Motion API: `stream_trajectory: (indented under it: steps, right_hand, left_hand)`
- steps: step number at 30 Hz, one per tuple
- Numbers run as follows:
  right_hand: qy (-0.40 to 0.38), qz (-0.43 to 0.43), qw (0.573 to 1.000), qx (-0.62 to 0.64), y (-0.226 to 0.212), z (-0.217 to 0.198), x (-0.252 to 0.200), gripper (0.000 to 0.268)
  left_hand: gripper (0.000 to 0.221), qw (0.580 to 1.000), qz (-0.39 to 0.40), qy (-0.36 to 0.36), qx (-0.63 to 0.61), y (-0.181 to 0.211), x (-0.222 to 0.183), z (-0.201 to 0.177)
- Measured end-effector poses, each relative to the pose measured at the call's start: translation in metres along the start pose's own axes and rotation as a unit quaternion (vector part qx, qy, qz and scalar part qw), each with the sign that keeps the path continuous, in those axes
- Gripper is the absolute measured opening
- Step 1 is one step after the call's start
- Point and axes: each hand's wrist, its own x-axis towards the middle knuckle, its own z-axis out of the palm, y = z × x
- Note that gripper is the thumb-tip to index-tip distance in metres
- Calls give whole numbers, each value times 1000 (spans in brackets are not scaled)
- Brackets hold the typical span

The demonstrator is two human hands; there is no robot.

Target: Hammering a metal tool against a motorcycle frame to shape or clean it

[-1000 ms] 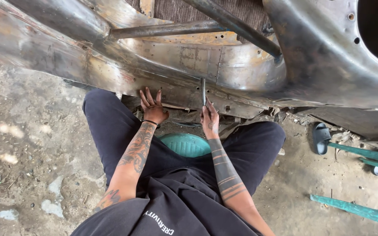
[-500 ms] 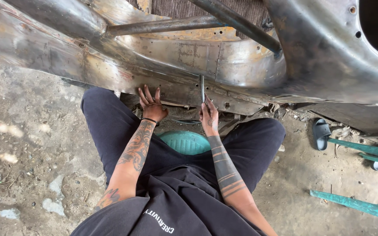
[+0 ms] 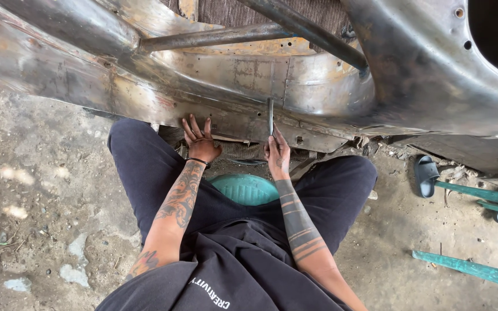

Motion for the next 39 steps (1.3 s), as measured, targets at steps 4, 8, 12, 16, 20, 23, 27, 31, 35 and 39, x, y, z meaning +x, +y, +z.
stream_trajectory:
  steps: [4,8,12,16,20,23,27,31,35,39]
  right_hand:
    - [-41,31,999,12,-5,1,-3,41]
    - [-51,48,997,33,-1,1,-2,41]
    - [-58,99,992,57,-1,4,-5,42]
    - [-44,67,996,38,3,1,-4,39]
    - [-25,22,999,12,-2,0,-2,40]
    - [-36,24,998,40,4,-2,0,41]
    - [-53,50,996,56,-5,2,-1,42]
    - [-55,76,994,58,-2,-1,-2,43]
    - [-63,103,992,33,3,-2,-3,42]
    - [-81,15,994,-66,-4,-1,-6,38]
  left_hand:
    - [117,1000,-2,0,-4,1,-1,-2]
    - [118,1000,8,4,-16,2,-1,-5]
    - [120,1000,14,10,-9,2,-4,-8]
    - [120,1000,6,3,-18,1,-2,-7]
    - [118,1000,17,1,-16,0,-2,-7]
    - [118,1000,18,4,-20,-2,-2,-1]
    - [118,1000,13,13,-17,1,-3,-3]
    - [119,1000,16,13,-17,1,-3,-3]
    - [119,1000,11,15,-7,3,-4,-8]
    - [118,1000,14,13,-19,2,-5,-8]
